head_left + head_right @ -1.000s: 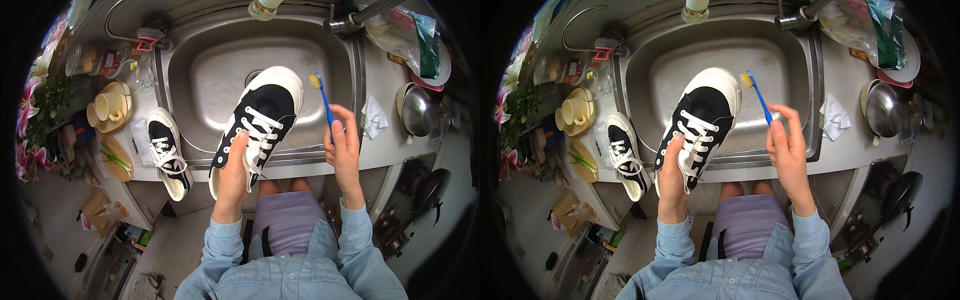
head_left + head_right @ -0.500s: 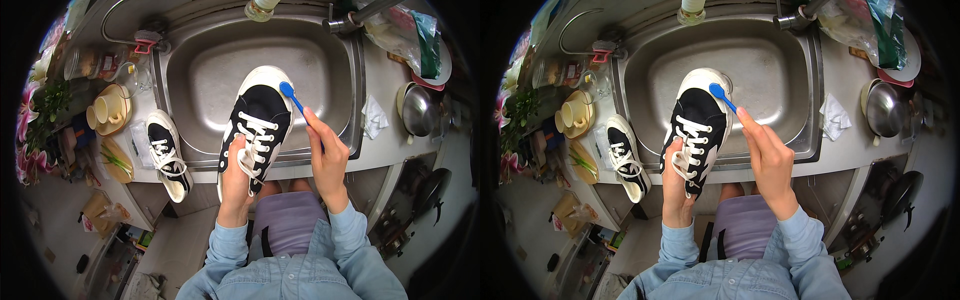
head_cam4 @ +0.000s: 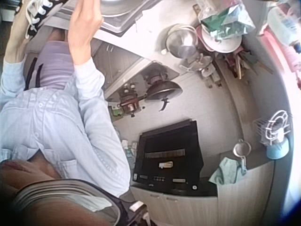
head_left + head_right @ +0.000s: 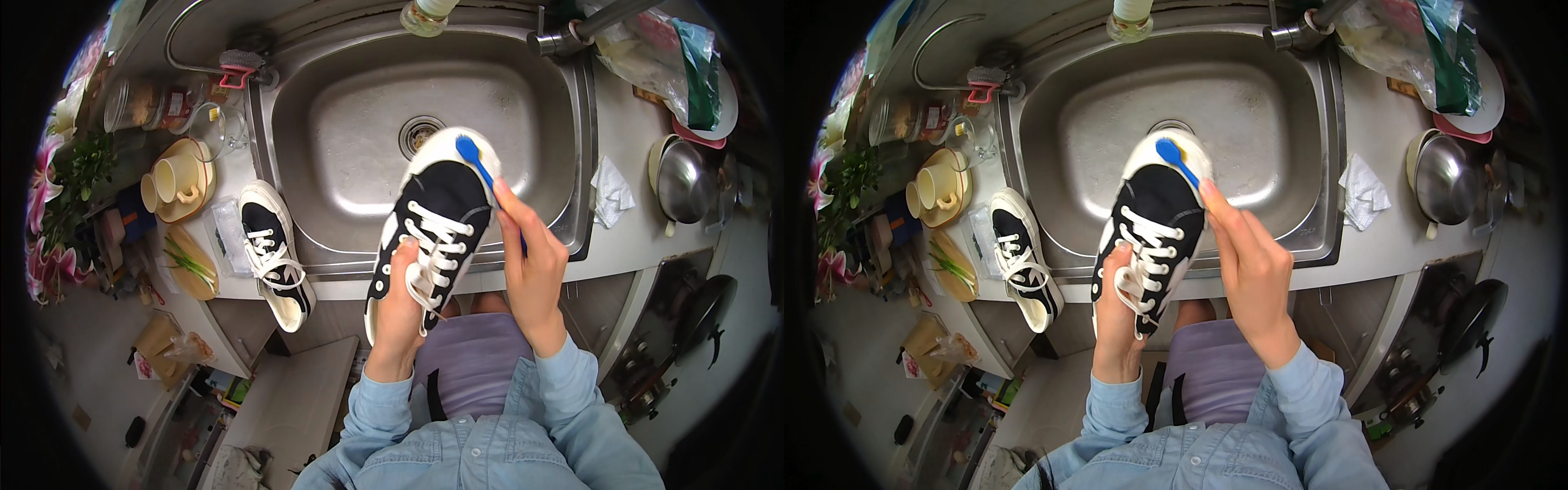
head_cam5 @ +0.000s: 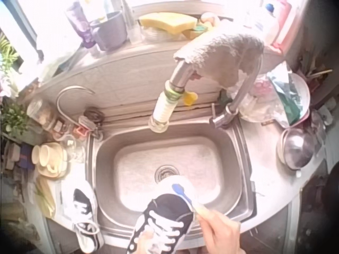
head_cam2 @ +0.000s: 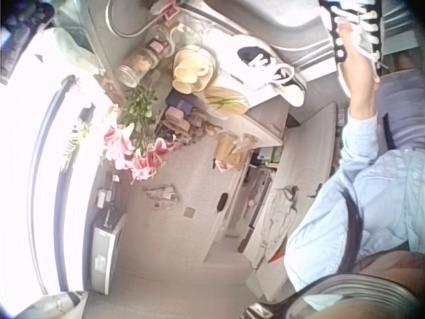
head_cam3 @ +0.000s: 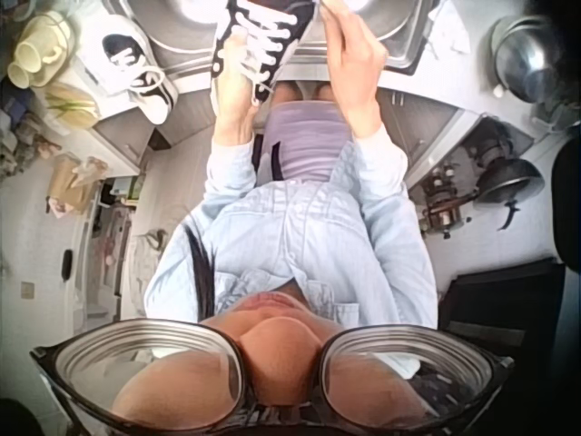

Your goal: The person scrubs a black and white sneaker with a blue toothbrush over a kitchen sink, rinses it under running water, and applies a purple cleaning paste to the white rubber sole before continuing to scrub the shoe.

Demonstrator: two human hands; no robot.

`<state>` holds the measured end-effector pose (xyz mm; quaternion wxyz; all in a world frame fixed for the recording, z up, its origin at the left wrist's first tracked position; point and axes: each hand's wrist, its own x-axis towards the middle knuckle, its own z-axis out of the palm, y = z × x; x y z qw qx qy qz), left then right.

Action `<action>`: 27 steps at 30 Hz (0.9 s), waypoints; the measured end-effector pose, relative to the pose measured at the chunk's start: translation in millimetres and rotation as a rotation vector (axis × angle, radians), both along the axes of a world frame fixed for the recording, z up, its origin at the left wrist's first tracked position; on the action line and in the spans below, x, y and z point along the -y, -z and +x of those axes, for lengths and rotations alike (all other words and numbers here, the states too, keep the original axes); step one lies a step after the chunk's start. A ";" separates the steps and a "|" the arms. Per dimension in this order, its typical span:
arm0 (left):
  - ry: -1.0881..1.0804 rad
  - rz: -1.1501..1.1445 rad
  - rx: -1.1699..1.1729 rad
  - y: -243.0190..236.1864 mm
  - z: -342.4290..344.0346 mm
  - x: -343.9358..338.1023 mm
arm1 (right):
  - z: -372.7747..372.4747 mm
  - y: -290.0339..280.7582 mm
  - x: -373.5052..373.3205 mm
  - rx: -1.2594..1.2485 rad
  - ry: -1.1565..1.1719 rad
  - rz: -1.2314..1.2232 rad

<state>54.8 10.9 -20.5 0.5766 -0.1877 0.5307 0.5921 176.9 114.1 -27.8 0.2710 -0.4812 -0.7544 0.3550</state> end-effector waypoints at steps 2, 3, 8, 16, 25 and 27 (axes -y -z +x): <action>-0.012 0.026 0.030 2.2 8.2 2.0 | -4.4 -7.8 -14.3 -0.030 0.025 0.025; -0.010 0.032 0.031 2.1 9.3 3.8 | -5.9 -11.6 -24.1 -0.064 0.054 0.041; -0.043 0.101 -0.032 2.4 -4.6 10.2 | 30.3 -14.9 -6.7 -0.135 0.043 -0.005; -0.015 0.117 -0.047 2.0 -3.2 19.5 | 30.0 -12.3 5.2 -0.099 -0.067 -0.023; -0.019 0.168 -0.063 11.6 -15.1 37.9 | 37.0 -43.3 -29.4 -0.258 -0.005 -0.403; 0.025 0.137 -0.104 10.5 -17.1 38.3 | 48.2 -41.7 -20.9 -0.227 -0.170 -0.294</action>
